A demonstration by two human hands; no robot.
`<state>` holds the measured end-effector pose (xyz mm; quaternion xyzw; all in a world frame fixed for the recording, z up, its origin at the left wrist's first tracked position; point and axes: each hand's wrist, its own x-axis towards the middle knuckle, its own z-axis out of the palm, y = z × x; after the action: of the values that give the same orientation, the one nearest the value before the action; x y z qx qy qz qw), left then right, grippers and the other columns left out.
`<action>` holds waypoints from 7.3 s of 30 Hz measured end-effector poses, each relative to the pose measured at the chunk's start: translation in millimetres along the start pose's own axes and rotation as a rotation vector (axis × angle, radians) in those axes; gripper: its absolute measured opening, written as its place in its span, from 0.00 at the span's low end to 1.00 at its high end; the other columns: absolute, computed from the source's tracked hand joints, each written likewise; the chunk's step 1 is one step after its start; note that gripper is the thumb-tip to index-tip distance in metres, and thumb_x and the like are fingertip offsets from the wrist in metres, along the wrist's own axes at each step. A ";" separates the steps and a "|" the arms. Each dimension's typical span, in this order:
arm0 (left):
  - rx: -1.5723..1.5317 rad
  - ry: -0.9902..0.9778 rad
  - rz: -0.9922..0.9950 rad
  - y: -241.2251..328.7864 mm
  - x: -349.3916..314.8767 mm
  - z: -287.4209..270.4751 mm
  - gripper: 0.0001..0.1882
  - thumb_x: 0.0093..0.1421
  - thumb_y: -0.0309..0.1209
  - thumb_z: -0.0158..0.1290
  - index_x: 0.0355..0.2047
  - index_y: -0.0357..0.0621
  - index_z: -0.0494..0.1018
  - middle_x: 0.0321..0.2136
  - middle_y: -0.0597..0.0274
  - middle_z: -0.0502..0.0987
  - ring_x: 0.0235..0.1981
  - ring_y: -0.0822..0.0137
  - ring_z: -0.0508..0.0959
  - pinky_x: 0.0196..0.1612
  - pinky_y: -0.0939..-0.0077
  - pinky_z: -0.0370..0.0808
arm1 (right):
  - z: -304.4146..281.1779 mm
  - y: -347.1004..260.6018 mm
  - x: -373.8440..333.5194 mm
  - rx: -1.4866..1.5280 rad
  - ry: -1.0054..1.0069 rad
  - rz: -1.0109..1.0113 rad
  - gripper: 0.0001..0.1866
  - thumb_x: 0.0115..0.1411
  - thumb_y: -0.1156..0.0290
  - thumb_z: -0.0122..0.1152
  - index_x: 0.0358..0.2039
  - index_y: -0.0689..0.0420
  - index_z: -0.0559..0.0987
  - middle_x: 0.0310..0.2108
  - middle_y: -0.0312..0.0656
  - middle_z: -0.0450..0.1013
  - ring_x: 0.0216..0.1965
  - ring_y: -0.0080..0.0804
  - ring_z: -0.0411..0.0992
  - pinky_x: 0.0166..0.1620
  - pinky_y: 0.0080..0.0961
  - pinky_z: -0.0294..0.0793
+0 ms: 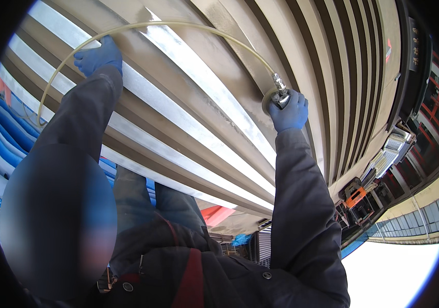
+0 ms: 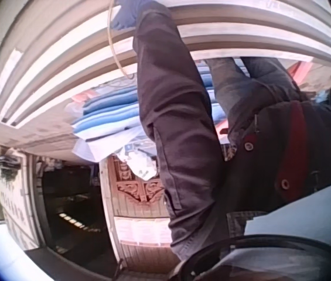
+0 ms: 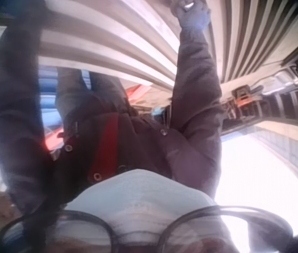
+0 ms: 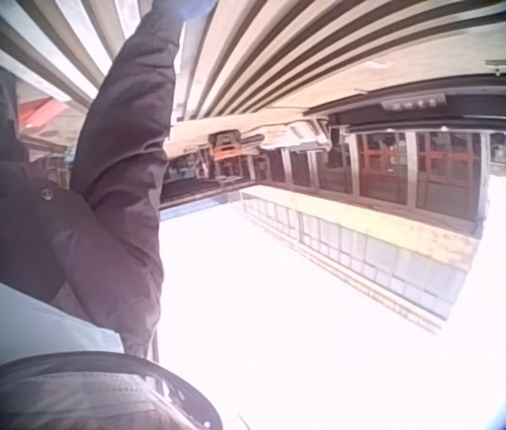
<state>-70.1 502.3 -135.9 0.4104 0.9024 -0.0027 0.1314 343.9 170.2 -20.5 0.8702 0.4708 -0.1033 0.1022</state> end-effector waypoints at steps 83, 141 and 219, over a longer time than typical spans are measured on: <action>-0.049 0.023 -0.036 1.5 -5.1 -4.9 0.54 0.60 0.60 0.69 0.69 0.26 0.61 0.63 0.34 0.72 0.62 0.40 0.81 0.63 0.50 0.80 | 8.2 34.1 -21.6 0.006 0.058 0.092 0.34 0.50 0.52 0.84 0.55 0.51 0.82 0.52 0.48 0.79 0.56 0.53 0.76 0.59 0.50 0.79; -0.011 -0.048 0.028 -18.0 35.6 23.6 0.56 0.63 0.72 0.59 0.65 0.24 0.68 0.64 0.29 0.74 0.61 0.38 0.82 0.64 0.48 0.79 | 2.7 24.5 -18.6 0.107 0.147 0.116 0.27 0.51 0.51 0.81 0.46 0.50 0.83 0.47 0.47 0.79 0.51 0.53 0.76 0.53 0.50 0.78; -0.025 0.036 0.006 4.1 -11.5 -6.3 0.47 0.60 0.63 0.66 0.57 0.27 0.70 0.54 0.34 0.82 0.52 0.39 0.87 0.58 0.48 0.85 | 3.7 93.5 -77.9 0.094 0.050 -0.020 0.27 0.53 0.51 0.81 0.50 0.49 0.84 0.46 0.45 0.79 0.49 0.52 0.76 0.52 0.49 0.78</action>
<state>-61.3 497.3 -126.6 0.4116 0.9032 0.0164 0.1205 380.5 56.9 5.1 0.8715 0.4767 -0.1046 0.0481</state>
